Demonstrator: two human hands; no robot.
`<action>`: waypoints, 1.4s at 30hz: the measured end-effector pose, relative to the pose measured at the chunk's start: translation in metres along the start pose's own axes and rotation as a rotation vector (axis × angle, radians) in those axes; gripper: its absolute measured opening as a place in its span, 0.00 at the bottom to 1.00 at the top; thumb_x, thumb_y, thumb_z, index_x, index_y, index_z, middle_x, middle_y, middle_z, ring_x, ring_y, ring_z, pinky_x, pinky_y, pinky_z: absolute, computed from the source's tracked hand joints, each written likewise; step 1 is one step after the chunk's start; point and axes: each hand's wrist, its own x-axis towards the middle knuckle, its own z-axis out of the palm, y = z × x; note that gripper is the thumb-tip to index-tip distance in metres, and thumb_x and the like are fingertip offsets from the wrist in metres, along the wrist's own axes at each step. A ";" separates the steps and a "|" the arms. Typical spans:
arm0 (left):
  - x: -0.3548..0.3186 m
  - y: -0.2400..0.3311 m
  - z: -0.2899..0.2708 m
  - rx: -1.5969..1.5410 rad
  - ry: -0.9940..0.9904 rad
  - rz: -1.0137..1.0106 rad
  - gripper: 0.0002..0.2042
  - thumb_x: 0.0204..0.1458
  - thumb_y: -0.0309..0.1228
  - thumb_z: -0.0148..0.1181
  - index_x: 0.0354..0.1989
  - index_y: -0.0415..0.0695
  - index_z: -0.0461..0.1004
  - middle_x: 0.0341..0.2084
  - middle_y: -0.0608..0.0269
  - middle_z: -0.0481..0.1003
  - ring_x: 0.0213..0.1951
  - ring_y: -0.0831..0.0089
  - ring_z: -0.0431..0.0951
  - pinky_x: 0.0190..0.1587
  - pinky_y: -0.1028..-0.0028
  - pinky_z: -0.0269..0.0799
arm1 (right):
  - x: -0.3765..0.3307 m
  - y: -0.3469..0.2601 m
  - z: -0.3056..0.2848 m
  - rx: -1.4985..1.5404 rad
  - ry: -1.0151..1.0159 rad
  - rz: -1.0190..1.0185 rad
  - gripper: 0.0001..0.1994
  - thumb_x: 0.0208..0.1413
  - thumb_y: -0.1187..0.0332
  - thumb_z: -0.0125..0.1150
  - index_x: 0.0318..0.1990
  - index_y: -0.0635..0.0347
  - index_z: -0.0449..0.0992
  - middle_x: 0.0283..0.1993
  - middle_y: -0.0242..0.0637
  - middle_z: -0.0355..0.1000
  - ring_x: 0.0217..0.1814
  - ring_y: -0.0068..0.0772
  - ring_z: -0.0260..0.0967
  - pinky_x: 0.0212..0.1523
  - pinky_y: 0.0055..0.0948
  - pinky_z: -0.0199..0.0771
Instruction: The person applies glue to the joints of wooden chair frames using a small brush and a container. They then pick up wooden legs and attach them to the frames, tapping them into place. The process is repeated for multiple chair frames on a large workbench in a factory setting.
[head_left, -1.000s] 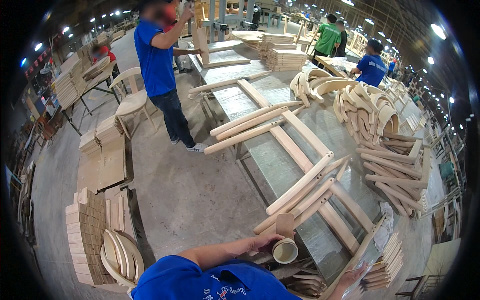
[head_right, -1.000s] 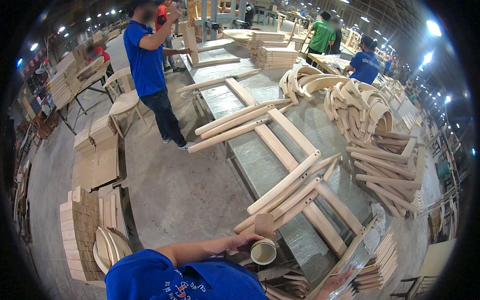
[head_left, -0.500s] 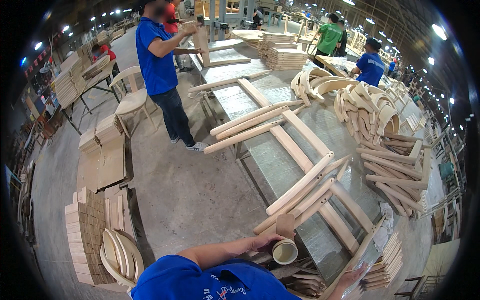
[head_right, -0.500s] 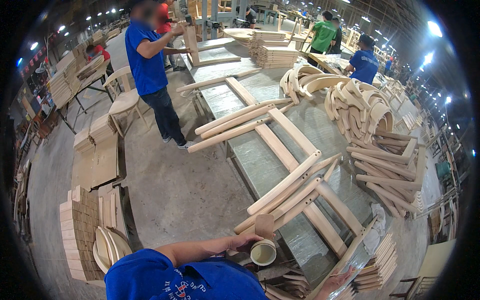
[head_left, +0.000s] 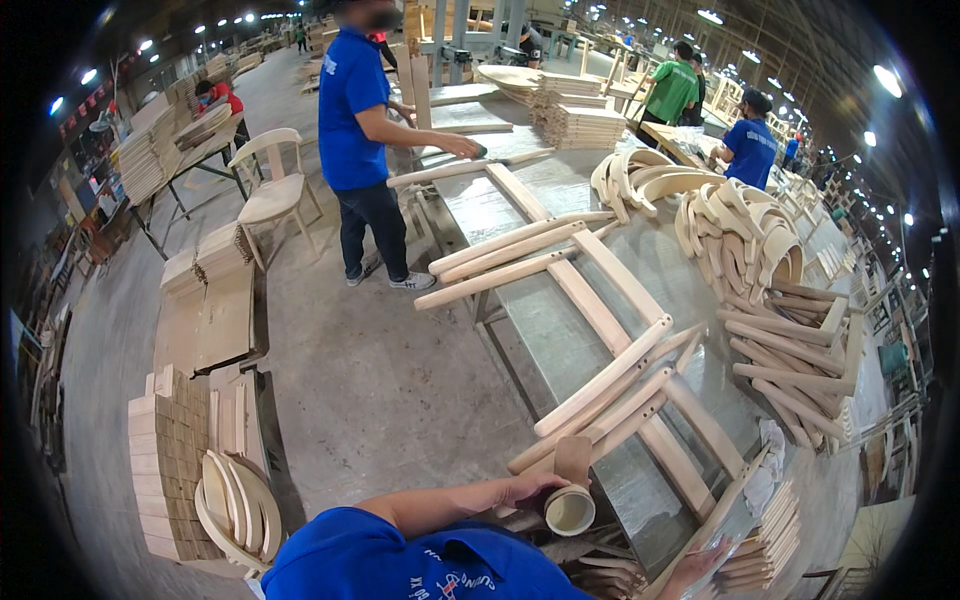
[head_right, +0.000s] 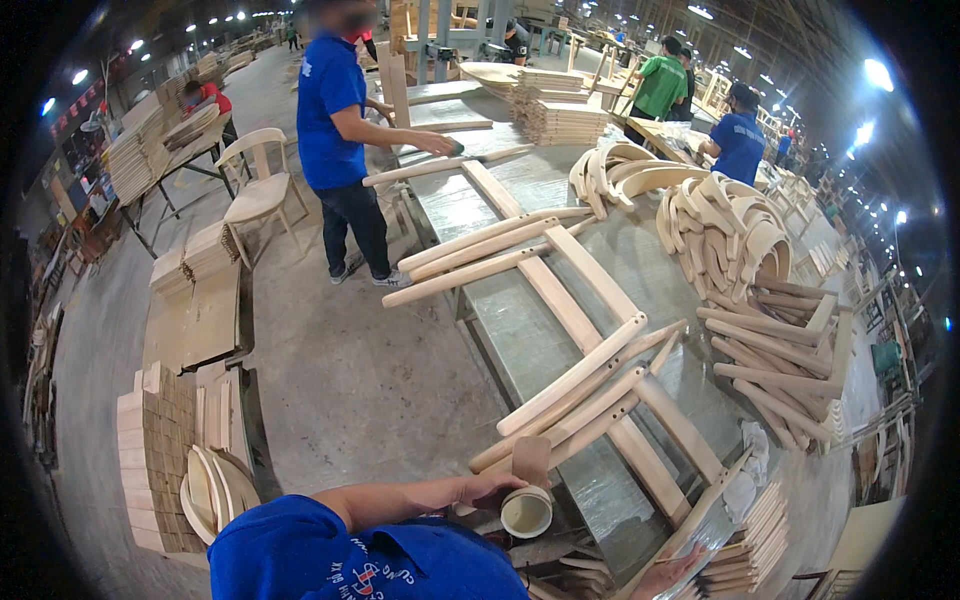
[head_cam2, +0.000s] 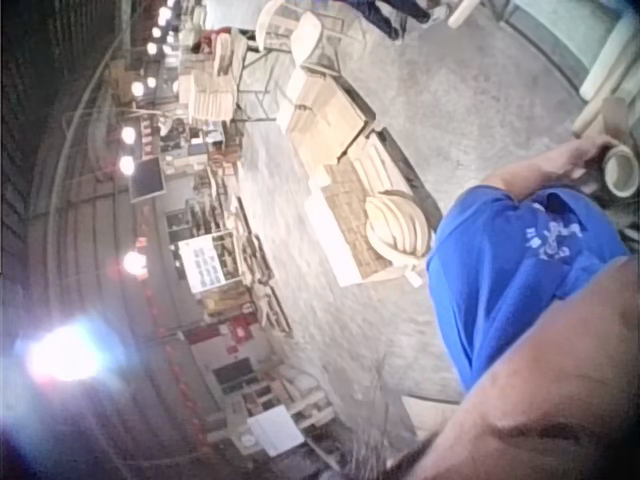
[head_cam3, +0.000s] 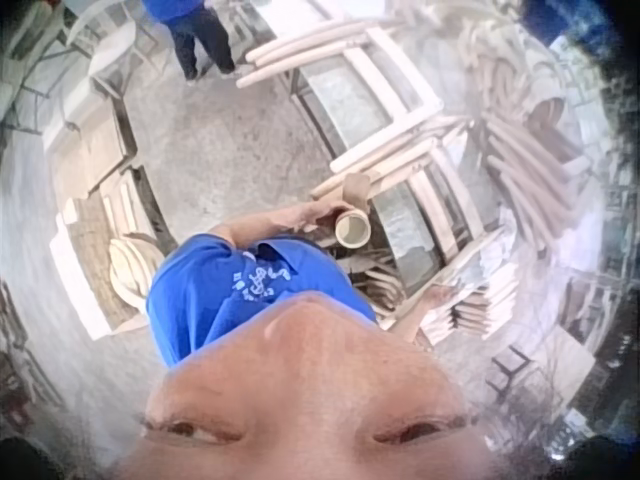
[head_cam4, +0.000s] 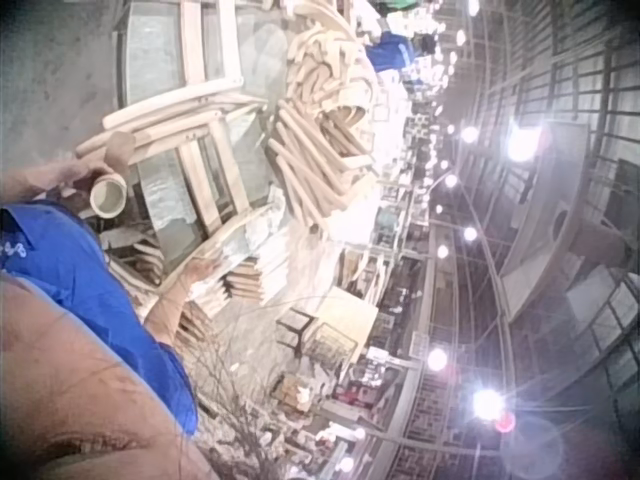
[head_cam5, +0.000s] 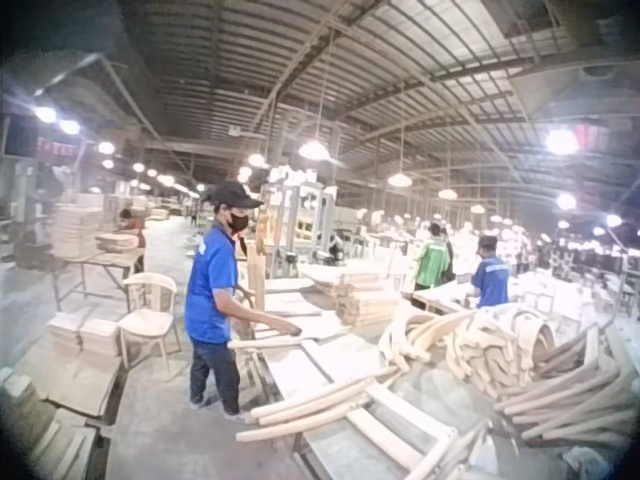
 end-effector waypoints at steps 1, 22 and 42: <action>0.001 0.000 0.000 -0.002 0.009 -0.027 0.24 0.58 0.39 0.42 0.62 0.48 0.56 0.56 0.68 0.64 0.55 0.78 0.64 0.56 0.72 0.60 | 0.000 0.001 0.000 0.032 0.002 0.014 0.30 0.56 0.55 0.50 0.60 0.67 0.53 0.61 0.52 0.56 0.66 0.51 0.49 0.65 0.41 0.47; -0.020 0.025 0.038 0.043 0.156 -0.039 0.20 0.56 0.40 0.46 0.54 0.44 0.66 0.50 0.69 0.69 0.48 0.79 0.69 0.51 0.75 0.65 | -0.004 0.006 0.004 0.062 0.023 -0.015 0.28 0.57 0.60 0.51 0.59 0.68 0.54 0.60 0.51 0.57 0.64 0.52 0.51 0.64 0.42 0.48; -0.017 0.018 0.029 0.043 0.138 -0.038 0.21 0.56 0.40 0.45 0.57 0.45 0.63 0.51 0.68 0.69 0.51 0.78 0.68 0.52 0.74 0.64 | -0.004 0.005 0.005 -0.013 0.031 -0.027 0.29 0.56 0.59 0.51 0.59 0.69 0.54 0.62 0.53 0.55 0.66 0.51 0.48 0.65 0.41 0.47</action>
